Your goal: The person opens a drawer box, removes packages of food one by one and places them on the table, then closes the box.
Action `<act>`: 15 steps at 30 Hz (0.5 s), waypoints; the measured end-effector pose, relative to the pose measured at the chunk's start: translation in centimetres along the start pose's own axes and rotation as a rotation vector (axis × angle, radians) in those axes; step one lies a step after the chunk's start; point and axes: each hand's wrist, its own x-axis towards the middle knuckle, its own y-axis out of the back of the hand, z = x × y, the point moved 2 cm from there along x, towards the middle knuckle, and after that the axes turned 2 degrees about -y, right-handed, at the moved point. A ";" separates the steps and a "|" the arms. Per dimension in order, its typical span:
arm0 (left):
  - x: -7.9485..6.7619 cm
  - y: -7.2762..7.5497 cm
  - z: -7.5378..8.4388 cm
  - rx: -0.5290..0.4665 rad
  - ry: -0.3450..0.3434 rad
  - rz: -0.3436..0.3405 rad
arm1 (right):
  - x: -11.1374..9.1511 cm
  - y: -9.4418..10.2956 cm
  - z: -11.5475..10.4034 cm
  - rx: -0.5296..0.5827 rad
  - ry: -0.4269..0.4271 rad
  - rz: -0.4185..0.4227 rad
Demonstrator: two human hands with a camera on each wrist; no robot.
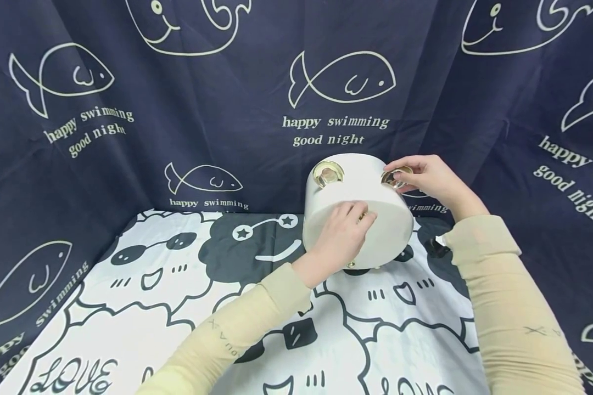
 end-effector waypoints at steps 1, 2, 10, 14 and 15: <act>0.0 0.0 0.0 0.002 -0.002 -0.005 | 0.0 0.0 0.0 -0.002 -0.002 0.008; 0.0 0.0 0.0 0.005 -0.004 -0.010 | 0.1 -0.1 0.1 -0.004 -0.005 0.017; 0.1 -0.1 0.2 0.025 -0.009 -0.038 | 0.2 -0.2 0.0 0.021 0.015 0.066; 0.1 -0.1 0.3 0.030 -0.008 -0.044 | 0.3 -0.2 0.2 0.026 0.043 0.064; 0.1 -0.1 0.3 0.032 -0.006 -0.047 | 0.3 -0.1 0.3 0.034 0.055 0.056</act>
